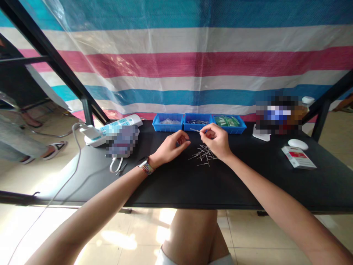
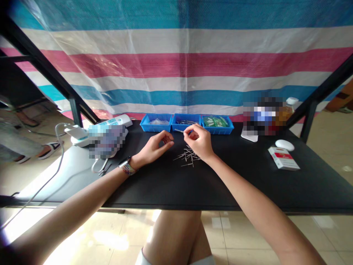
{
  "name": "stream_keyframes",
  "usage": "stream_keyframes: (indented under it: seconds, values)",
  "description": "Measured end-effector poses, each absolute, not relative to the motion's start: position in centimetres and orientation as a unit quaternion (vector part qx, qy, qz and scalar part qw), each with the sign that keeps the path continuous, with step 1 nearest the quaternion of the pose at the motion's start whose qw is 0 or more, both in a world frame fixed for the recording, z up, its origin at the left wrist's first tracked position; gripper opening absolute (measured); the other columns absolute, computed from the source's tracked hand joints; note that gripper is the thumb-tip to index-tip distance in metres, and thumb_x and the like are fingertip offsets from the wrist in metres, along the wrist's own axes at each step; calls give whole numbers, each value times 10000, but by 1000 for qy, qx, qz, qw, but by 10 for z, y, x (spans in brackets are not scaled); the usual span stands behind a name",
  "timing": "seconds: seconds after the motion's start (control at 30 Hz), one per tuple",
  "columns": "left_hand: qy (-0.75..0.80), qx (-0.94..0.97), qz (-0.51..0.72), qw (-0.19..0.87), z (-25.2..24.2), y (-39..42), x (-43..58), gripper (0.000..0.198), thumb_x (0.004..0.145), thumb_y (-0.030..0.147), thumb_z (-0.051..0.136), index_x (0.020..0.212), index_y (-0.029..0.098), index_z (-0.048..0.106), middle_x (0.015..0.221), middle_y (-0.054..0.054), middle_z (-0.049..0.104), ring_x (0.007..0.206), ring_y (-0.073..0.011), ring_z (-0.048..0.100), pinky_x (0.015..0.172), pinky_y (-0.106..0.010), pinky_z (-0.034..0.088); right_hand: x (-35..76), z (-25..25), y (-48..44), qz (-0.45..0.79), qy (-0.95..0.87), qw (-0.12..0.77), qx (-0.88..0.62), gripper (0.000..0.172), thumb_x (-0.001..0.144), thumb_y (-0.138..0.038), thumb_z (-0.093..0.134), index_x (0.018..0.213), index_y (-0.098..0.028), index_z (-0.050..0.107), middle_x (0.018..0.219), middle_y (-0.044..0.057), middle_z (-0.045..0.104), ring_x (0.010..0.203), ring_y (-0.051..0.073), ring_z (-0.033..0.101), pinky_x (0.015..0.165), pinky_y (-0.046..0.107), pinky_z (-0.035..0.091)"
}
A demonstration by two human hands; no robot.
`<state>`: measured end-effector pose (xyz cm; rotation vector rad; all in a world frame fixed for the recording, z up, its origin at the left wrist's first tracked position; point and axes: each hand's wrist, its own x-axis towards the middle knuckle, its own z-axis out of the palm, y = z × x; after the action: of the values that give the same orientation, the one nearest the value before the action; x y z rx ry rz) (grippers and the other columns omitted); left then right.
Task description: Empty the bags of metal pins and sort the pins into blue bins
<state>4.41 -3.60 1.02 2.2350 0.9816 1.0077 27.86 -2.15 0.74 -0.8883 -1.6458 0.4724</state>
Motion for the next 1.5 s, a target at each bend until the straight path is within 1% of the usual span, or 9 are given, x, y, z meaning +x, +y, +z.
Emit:
stream_keyframes:
  seconds: [0.13, 0.3, 0.5, 0.7, 0.87, 1.03, 1.17, 1.33, 1.5]
  values:
    - [327, 878, 279, 210, 8, -38, 46, 197, 988, 386, 700, 1066, 210, 741, 1022, -60, 691, 940, -212, 670, 860, -331, 544, 294, 5, 8, 93, -686, 563, -452, 189, 969, -336, 675, 1024, -203, 799, 1063, 82, 796, 548, 142, 558, 627, 342, 508]
    - [328, 902, 224, 170, 4, -39, 53, 191, 950, 380, 768, 1052, 219, 779, 1029, -61, 714, 981, -233, 666, 899, -362, 515, 306, -4, 11, 21, -699, 531, -479, 197, 981, -263, 601, 974, -198, 786, 975, 78, 774, 555, 158, 519, 674, 355, 498]
    - [304, 908, 232, 172, 2, -35, 52, 77, 962, 258, 707, 980, 205, 760, 974, -43, 745, 912, -208, 663, 904, -359, 498, 294, -5, -8, 48, -738, 503, -447, 158, 981, -206, 590, 942, -207, 743, 973, 55, 747, 560, 139, 529, 656, 324, 477]
    - [298, 888, 257, 238, 3, -30, 47, 113, 947, 228, 674, 952, 209, 785, 953, -51, 778, 910, -205, 681, 872, -339, 532, 288, -6, -21, 57, -780, 476, -403, 160, 996, -162, 583, 976, -209, 735, 1032, 54, 746, 556, 115, 531, 635, 313, 472]
    - [334, 841, 302, 299, 3, -28, 45, 92, 898, 246, 688, 943, 185, 741, 941, -39, 751, 859, -182, 672, 802, -305, 529, 287, -4, -32, 101, -813, 462, -341, 155, 978, -130, 602, 1013, -215, 726, 1073, 58, 730, 563, 106, 554, 592, 295, 479]
    - [343, 791, 347, 369, 1, -23, 42, 113, 905, 267, 691, 949, 168, 720, 938, -29, 749, 831, -164, 652, 792, -290, 515, 281, -4, -39, 154, -834, 444, -288, 191, 943, -108, 648, 1075, -226, 717, 1042, 45, 712, 624, 120, 601, 625, 290, 512]
    - [330, 775, 353, 408, 1, -23, 41, 190, 937, 345, 733, 979, 160, 735, 964, -46, 749, 864, -176, 661, 802, -290, 519, 277, -4, -39, 180, -823, 459, -281, 126, 953, -119, 647, 994, -227, 697, 964, 27, 683, 642, 126, 608, 618, 283, 505]
    - [330, 761, 387, 403, 5, -25, 43, 327, 970, 474, 741, 1076, 165, 719, 932, -44, 712, 832, -173, 640, 765, -284, 509, 278, -2, -37, 199, -804, 470, -306, 89, 979, -188, 651, 901, -229, 663, 868, 8, 670, 652, 137, 601, 628, 280, 499]
    - [339, 757, 426, 361, 7, -27, 42, 313, 971, 482, 742, 988, 175, 683, 918, -42, 683, 819, -170, 618, 778, -294, 517, 278, -4, -33, 251, -765, 483, -345, 181, 1027, -298, 608, 862, -227, 636, 791, 7, 667, 640, 150, 605, 594, 279, 480]
